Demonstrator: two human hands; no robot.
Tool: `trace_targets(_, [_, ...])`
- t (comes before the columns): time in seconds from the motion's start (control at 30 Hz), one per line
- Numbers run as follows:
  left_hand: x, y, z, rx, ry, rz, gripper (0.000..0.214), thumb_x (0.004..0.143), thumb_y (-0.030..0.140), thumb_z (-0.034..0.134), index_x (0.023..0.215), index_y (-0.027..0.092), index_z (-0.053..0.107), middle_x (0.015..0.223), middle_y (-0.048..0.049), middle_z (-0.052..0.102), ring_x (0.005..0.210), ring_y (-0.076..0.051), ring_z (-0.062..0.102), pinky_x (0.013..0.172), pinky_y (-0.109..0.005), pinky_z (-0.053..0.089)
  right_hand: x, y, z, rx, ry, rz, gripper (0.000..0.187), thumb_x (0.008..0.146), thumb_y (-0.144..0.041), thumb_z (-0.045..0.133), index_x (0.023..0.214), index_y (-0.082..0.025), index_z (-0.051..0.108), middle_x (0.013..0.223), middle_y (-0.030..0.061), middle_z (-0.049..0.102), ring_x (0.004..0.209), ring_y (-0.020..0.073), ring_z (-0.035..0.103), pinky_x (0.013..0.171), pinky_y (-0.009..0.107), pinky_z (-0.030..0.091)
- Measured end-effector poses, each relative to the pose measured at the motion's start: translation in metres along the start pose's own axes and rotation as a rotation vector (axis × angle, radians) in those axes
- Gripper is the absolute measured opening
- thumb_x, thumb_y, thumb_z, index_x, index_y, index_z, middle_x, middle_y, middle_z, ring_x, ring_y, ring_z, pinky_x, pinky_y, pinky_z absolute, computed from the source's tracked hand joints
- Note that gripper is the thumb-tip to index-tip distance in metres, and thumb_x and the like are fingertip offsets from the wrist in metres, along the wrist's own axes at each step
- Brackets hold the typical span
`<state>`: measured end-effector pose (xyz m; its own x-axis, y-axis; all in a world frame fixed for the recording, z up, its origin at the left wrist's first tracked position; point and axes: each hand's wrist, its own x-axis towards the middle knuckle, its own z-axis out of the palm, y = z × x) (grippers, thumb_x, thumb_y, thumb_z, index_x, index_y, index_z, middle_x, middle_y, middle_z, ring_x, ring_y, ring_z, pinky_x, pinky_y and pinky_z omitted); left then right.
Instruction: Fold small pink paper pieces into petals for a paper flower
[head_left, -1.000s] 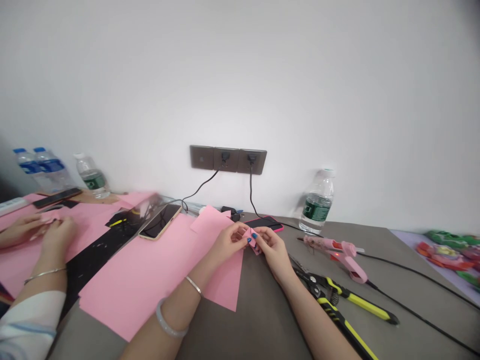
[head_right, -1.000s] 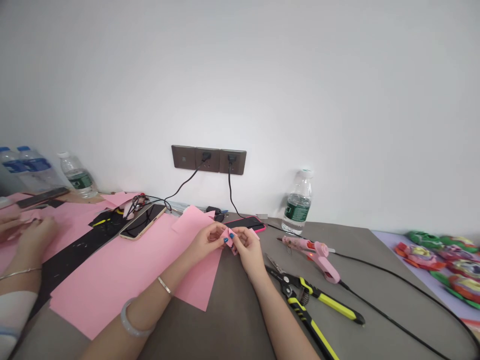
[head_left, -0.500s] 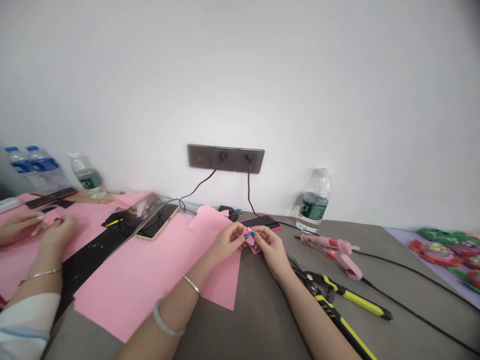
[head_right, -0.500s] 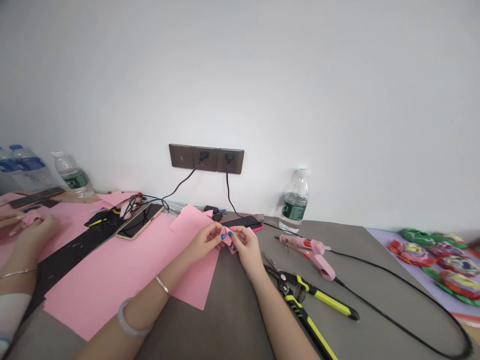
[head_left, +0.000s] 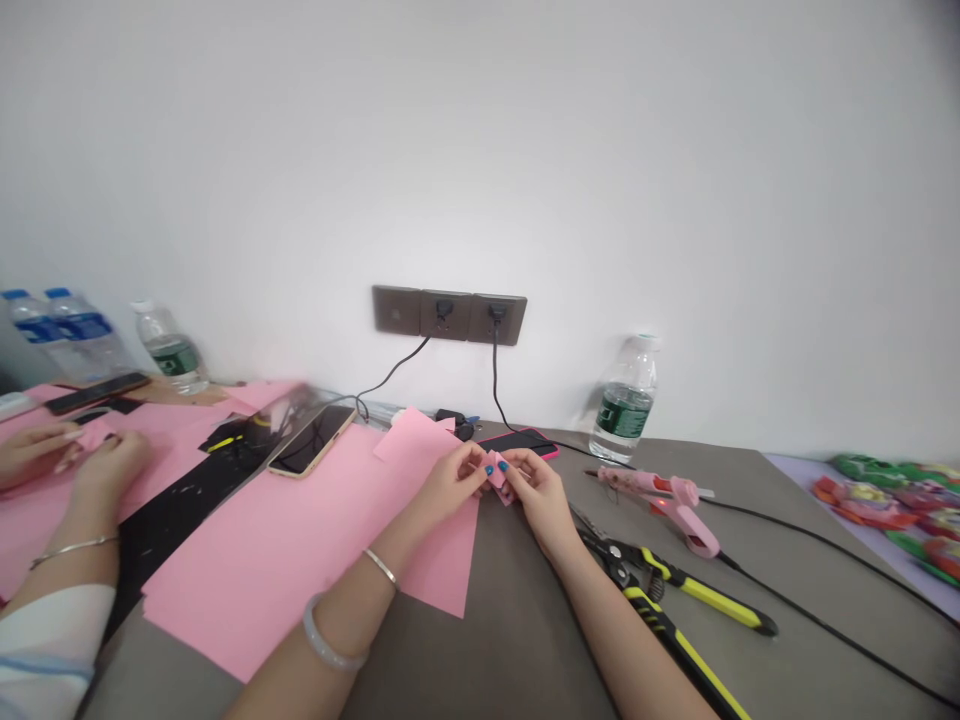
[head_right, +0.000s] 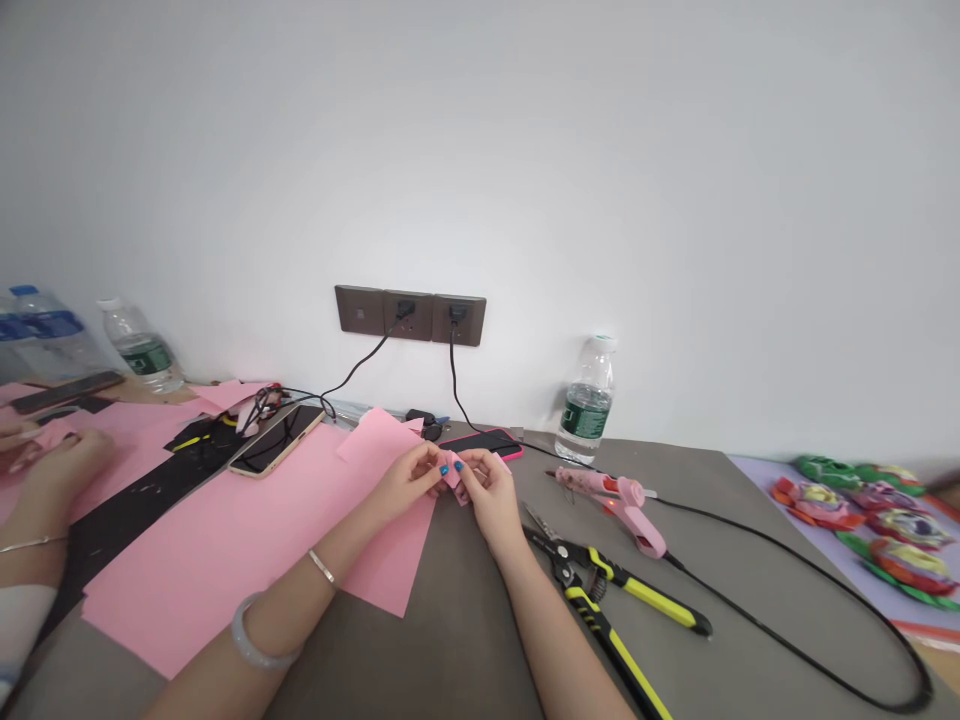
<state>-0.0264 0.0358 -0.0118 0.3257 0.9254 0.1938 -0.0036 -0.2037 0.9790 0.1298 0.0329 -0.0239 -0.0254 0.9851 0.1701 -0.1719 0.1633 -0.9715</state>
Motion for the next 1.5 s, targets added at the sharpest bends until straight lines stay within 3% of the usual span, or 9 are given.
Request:
trace_targets(0.17, [0.0047, -0.0083, -0.0039, -0.089, 0.132, -0.014, 0.032, 0.078, 0.043, 0.069, 0.091, 0.018, 0.055, 0.076, -0.0011, 0.063, 0.067, -0.014, 0.062, 0.066, -0.027, 0.050, -0.0009, -0.0015, 0.0011, 0.011, -0.010, -0.012, 0.048, 0.068, -0.049, 0.078, 0.103, -0.019, 0.064, 0.073, 0.0019, 0.067, 0.057, 0.0148, 0.061, 0.044, 0.023, 0.045])
trace_targets(0.27, [0.0058, -0.0084, -0.0052, -0.084, 0.178, -0.017, 0.030, 0.075, 0.039, 0.072, 0.091, 0.017, 0.058, 0.075, -0.0021, 0.065, 0.069, -0.015, 0.063, 0.067, -0.028, 0.050, -0.0011, -0.0006, 0.0010, -0.026, -0.024, -0.001, 0.044, 0.067, -0.052, 0.078, 0.092, -0.018, 0.067, 0.071, 0.0037, 0.068, 0.058, 0.0157, 0.062, 0.047, 0.025, 0.048])
trace_targets(0.4, [0.0049, -0.0036, -0.0042, -0.070, 0.144, 0.003, 0.026, 0.076, 0.039, 0.071, 0.080, 0.016, 0.060, 0.078, -0.0029, 0.065, 0.071, -0.015, 0.063, 0.066, -0.027, 0.050, -0.0013, 0.0000, 0.0007, -0.097, -0.030, -0.005, 0.039, 0.071, -0.056, 0.074, 0.076, -0.019, 0.063, 0.060, 0.0009, 0.063, 0.051, 0.0134, 0.055, 0.044, 0.024, 0.043])
trace_targets(0.67, [0.0048, -0.0068, -0.0042, -0.028, 0.053, 0.050, 0.025, 0.082, 0.039, 0.066, 0.087, 0.015, 0.064, 0.076, -0.0041, 0.068, 0.069, -0.016, 0.066, 0.066, -0.028, 0.050, -0.0013, -0.0042, 0.0032, -0.109, -0.084, 0.000, 0.044, 0.064, -0.060, 0.077, 0.072, -0.019, 0.061, 0.059, -0.0003, 0.061, 0.047, 0.0120, 0.051, 0.043, 0.024, 0.039])
trace_targets(1.0, [0.0030, -0.0028, -0.0032, -0.012, 0.063, 0.064, 0.019, 0.082, 0.034, 0.064, 0.083, 0.016, 0.065, 0.076, -0.0030, 0.067, 0.069, -0.016, 0.065, 0.065, -0.026, 0.048, -0.0011, -0.0044, 0.0047, -0.092, -0.086, 0.014, 0.048, 0.060, -0.063, 0.077, 0.069, -0.020, 0.057, 0.058, -0.0018, 0.058, 0.046, 0.0115, 0.049, 0.043, 0.023, 0.038])
trace_targets(1.33, [0.0050, -0.0074, -0.0043, -0.108, 0.153, 0.000, 0.027, 0.075, 0.036, 0.072, 0.091, 0.016, 0.063, 0.083, -0.0050, 0.066, 0.073, -0.016, 0.064, 0.062, -0.026, 0.051, -0.0016, -0.0001, -0.0004, -0.076, -0.017, -0.009, 0.039, 0.070, -0.054, 0.074, 0.083, -0.019, 0.064, 0.061, 0.0004, 0.063, 0.050, 0.0141, 0.057, 0.044, 0.025, 0.046])
trace_targets(1.5, [0.0055, -0.0084, -0.0025, -0.186, 0.147, -0.039, 0.032, 0.069, 0.036, 0.078, 0.090, 0.015, 0.065, 0.091, -0.0072, 0.068, 0.084, -0.019, 0.066, 0.072, -0.031, 0.055, -0.0044, 0.0024, 0.0044, -0.153, 0.068, -0.107, 0.038, 0.070, -0.051, 0.075, 0.090, -0.020, 0.066, 0.067, 0.0024, 0.065, 0.057, 0.0169, 0.061, 0.052, 0.029, 0.051])
